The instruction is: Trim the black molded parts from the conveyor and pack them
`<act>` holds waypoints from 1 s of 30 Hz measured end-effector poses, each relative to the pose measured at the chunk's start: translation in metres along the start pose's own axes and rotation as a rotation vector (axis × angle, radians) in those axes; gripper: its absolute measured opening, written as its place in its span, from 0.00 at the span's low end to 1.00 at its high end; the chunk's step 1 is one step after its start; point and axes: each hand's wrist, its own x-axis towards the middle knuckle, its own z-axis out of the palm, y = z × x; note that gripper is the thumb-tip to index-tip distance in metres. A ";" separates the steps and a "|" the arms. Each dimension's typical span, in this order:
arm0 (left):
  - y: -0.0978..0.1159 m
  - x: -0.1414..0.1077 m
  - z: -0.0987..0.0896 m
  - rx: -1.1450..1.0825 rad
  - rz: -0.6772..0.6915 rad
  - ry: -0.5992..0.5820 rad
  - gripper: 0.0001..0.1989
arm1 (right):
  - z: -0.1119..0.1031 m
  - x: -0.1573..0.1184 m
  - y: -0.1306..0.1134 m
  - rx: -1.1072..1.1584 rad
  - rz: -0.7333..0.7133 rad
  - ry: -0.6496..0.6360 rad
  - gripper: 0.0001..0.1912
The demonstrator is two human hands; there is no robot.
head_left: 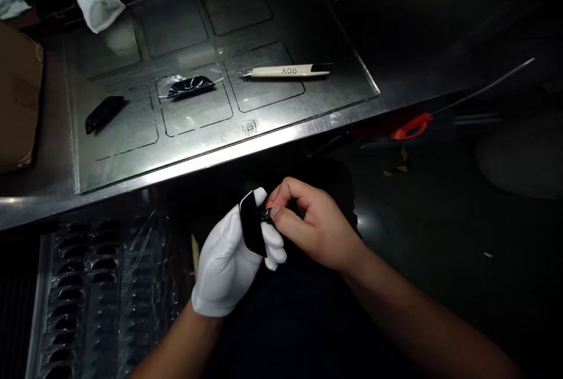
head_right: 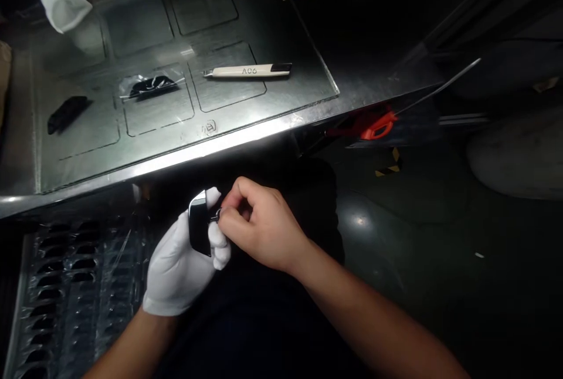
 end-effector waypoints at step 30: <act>-0.006 -0.011 -0.005 0.004 0.063 -0.125 0.24 | -0.005 -0.013 0.001 0.099 -0.010 -0.126 0.04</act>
